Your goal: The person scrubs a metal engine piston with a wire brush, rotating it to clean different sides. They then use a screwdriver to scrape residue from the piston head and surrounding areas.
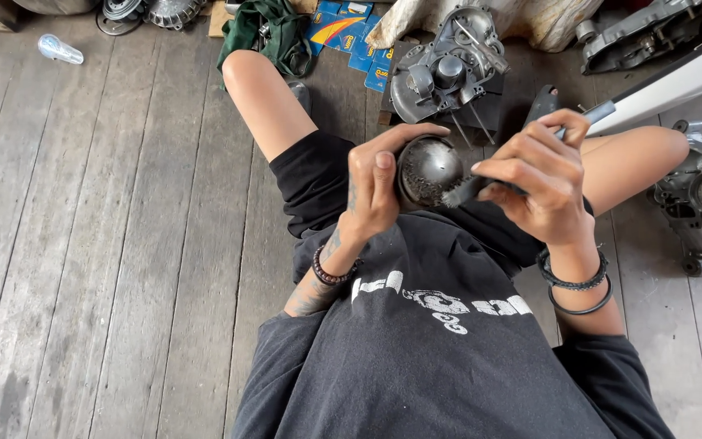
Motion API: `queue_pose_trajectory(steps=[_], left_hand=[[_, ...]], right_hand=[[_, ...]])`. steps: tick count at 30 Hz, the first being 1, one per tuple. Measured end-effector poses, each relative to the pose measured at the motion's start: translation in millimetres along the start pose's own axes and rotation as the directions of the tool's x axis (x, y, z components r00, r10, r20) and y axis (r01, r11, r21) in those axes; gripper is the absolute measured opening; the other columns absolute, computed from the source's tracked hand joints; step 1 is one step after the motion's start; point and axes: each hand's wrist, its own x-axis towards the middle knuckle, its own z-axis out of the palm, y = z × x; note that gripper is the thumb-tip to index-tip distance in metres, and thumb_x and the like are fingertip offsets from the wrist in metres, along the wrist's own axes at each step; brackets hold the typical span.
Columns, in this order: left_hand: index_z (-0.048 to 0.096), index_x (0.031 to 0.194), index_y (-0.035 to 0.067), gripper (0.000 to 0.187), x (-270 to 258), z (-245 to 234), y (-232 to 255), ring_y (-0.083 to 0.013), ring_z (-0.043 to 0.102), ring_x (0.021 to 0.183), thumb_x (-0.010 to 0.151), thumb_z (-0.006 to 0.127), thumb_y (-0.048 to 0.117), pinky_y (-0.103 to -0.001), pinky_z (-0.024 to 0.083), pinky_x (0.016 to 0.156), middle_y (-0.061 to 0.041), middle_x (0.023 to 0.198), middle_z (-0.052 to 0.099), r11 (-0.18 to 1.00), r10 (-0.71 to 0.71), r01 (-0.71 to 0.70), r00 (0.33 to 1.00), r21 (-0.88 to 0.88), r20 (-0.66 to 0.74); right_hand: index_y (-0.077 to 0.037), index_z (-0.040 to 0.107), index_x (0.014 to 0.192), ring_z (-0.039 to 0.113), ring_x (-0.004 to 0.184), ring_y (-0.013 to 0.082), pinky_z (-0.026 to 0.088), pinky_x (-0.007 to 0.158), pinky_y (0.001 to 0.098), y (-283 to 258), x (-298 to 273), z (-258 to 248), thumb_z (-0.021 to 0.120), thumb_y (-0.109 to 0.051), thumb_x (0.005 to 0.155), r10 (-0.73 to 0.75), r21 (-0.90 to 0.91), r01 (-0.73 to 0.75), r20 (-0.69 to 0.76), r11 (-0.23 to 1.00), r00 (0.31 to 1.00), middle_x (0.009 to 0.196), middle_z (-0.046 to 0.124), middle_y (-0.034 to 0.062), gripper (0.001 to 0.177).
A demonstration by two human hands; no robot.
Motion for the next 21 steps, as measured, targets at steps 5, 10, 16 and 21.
queue_pose_trajectory(steps=[5,10,16,21], left_hand=[[0.072,0.119,0.008,0.079,-1,0,1,-0.0308,0.074,0.095,0.108,0.012,0.058,-0.039,0.059,0.085,-0.011,0.103,0.075,1.000,-0.011,0.011,1.000,-0.018,0.015],[0.073,0.119,0.008,0.082,0,-4,-6,-0.0315,0.074,0.099,0.107,0.011,0.060,-0.040,0.058,0.087,-0.012,0.105,0.076,1.000,-0.031,0.031,0.999,0.005,0.017],[0.071,0.119,0.004,0.082,2,-10,10,-0.0292,0.074,0.099,0.107,0.008,0.054,-0.039,0.058,0.089,-0.014,0.107,0.075,0.998,-0.036,0.038,0.999,0.041,-0.036],[0.067,0.117,0.000,0.082,6,-4,23,-0.0251,0.071,0.103,0.107,0.018,0.065,-0.032,0.056,0.091,-0.015,0.112,0.071,0.985,-0.169,0.168,0.985,-0.039,-0.016]], right_hand=[[-0.008,0.075,0.093,0.052,0.065,0.0231,0.033,0.094,0.0461,-3,8,-2,0.060,-0.044,0.109,-0.005,-0.036,0.005,0.002,0.999,1.000,0.074,0.059,0.0036,0.042],[-0.008,0.074,0.091,0.052,0.063,0.0225,0.033,0.094,0.0459,-6,13,-1,0.061,-0.044,0.107,0.019,-0.018,-0.018,0.027,1.000,0.999,0.072,0.059,0.0032,0.042],[-0.008,0.075,0.091,0.050,0.066,0.0208,0.032,0.096,0.0442,-13,23,-4,0.062,-0.040,0.109,-0.015,-0.043,0.015,0.013,0.999,1.000,0.073,0.057,0.0031,0.038],[-0.008,0.071,0.097,0.052,0.067,0.0234,0.028,0.098,0.0436,-6,31,-12,0.053,-0.035,0.110,0.006,-0.082,0.005,0.134,0.997,0.991,0.078,0.065,0.0032,0.036]])
